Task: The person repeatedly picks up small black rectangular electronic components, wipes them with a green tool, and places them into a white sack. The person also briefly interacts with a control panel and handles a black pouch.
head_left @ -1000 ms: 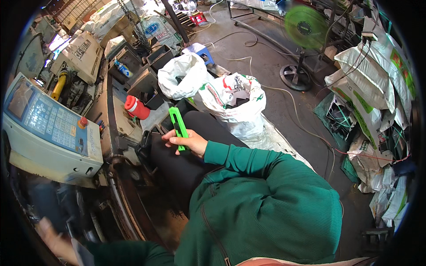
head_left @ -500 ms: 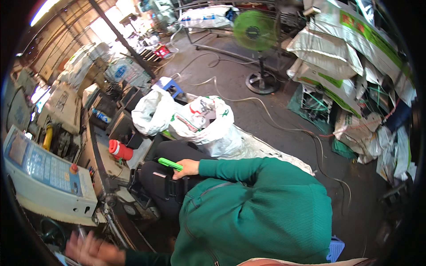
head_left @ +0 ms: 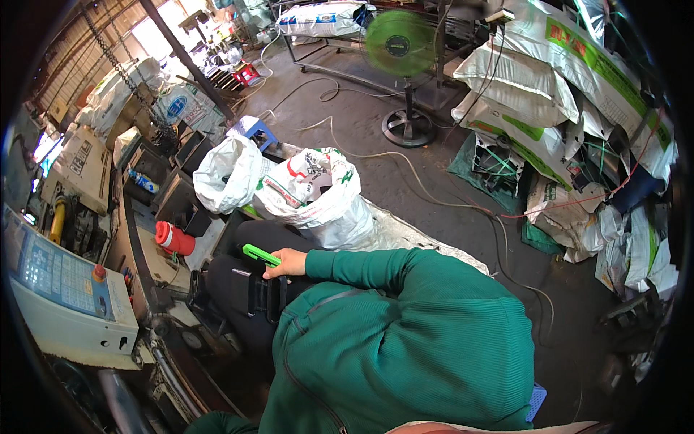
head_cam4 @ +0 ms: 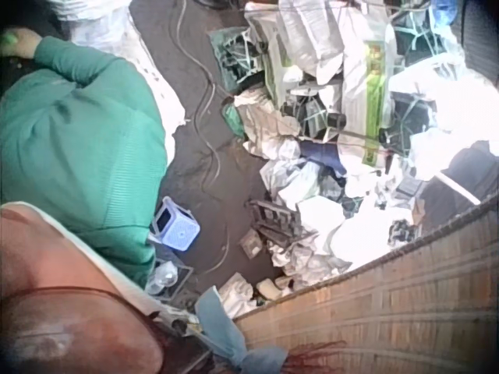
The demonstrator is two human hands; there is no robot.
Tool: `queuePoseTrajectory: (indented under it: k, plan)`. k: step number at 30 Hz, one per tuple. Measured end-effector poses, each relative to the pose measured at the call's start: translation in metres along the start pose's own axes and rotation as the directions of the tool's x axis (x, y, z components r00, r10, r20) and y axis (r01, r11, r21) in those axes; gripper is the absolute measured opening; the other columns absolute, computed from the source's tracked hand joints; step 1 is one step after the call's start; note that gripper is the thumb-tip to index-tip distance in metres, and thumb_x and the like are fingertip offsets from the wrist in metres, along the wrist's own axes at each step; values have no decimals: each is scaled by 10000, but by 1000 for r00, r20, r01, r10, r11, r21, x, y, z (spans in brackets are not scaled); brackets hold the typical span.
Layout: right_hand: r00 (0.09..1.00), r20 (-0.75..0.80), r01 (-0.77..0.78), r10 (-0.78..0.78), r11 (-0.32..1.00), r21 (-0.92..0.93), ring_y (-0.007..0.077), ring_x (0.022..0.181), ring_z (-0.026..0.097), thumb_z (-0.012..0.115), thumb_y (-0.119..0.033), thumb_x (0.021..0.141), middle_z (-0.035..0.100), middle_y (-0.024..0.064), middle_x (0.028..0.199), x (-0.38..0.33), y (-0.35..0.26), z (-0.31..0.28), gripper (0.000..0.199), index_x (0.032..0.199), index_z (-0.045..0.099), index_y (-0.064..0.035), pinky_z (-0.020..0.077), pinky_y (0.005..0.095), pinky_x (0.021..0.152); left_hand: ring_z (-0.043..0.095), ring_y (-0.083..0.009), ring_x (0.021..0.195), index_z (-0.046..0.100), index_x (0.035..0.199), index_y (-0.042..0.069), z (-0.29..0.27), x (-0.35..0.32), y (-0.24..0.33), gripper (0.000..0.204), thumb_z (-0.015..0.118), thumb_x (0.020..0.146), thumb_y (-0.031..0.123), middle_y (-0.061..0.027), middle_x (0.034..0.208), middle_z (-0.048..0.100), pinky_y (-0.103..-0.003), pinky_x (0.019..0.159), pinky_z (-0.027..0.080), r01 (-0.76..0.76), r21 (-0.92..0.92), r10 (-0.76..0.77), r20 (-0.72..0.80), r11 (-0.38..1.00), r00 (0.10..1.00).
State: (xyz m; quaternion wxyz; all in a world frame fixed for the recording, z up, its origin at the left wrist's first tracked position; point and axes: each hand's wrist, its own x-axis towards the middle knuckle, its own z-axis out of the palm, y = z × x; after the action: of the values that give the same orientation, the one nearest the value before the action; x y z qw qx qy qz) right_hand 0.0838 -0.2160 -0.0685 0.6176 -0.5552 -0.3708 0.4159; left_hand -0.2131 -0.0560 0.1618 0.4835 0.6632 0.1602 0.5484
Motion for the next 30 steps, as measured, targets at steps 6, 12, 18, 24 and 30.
queuePoseTrajectory:
  k: [6,12,18,24,30]
  plan:
    - [1000,17,-10,10,1000,-4,70,693,532,744,-312,759,592,-18,747,4,9,1,294,840,594,-71,456,251,638,530,-230,822,537,1056,-52,-24,6,32,339,562,858,221,-152,995,549,-322,693,446,-141,-230,131,-61,963,990]
    - [1000,18,-22,24,995,-93,54,682,464,724,-350,775,531,-50,712,-7,0,-6,308,846,593,-81,386,233,643,527,-242,823,525,1063,-64,-37,16,57,365,556,852,232,-168,1008,543,-329,712,440,-248,-416,230,-93,875,969]
    - [1000,-13,21,-22,997,-70,53,735,517,741,-315,766,592,-29,756,-1,13,5,284,857,608,-81,417,234,685,524,-254,824,513,1071,-75,-54,37,43,391,551,845,242,-184,1020,536,-336,732,433,-277,-511,257,-112,814,960]
    - [1000,-10,13,-14,1000,-22,58,675,508,731,-322,773,585,-35,729,-4,3,3,272,818,604,-85,416,244,616,522,-266,826,502,1078,-87,-54,78,33,417,545,839,252,-200,1032,529,-343,751,427,-287,-599,281,-106,748,954]
    - [1000,-25,7,-6,1000,24,59,695,504,726,-302,782,578,-34,732,-7,7,-5,265,831,596,-77,418,247,630,519,-278,827,490,1086,-99,-51,130,11,443,540,833,262,-216,1045,522,-350,770,420,-281,-683,281,-115,674,953]
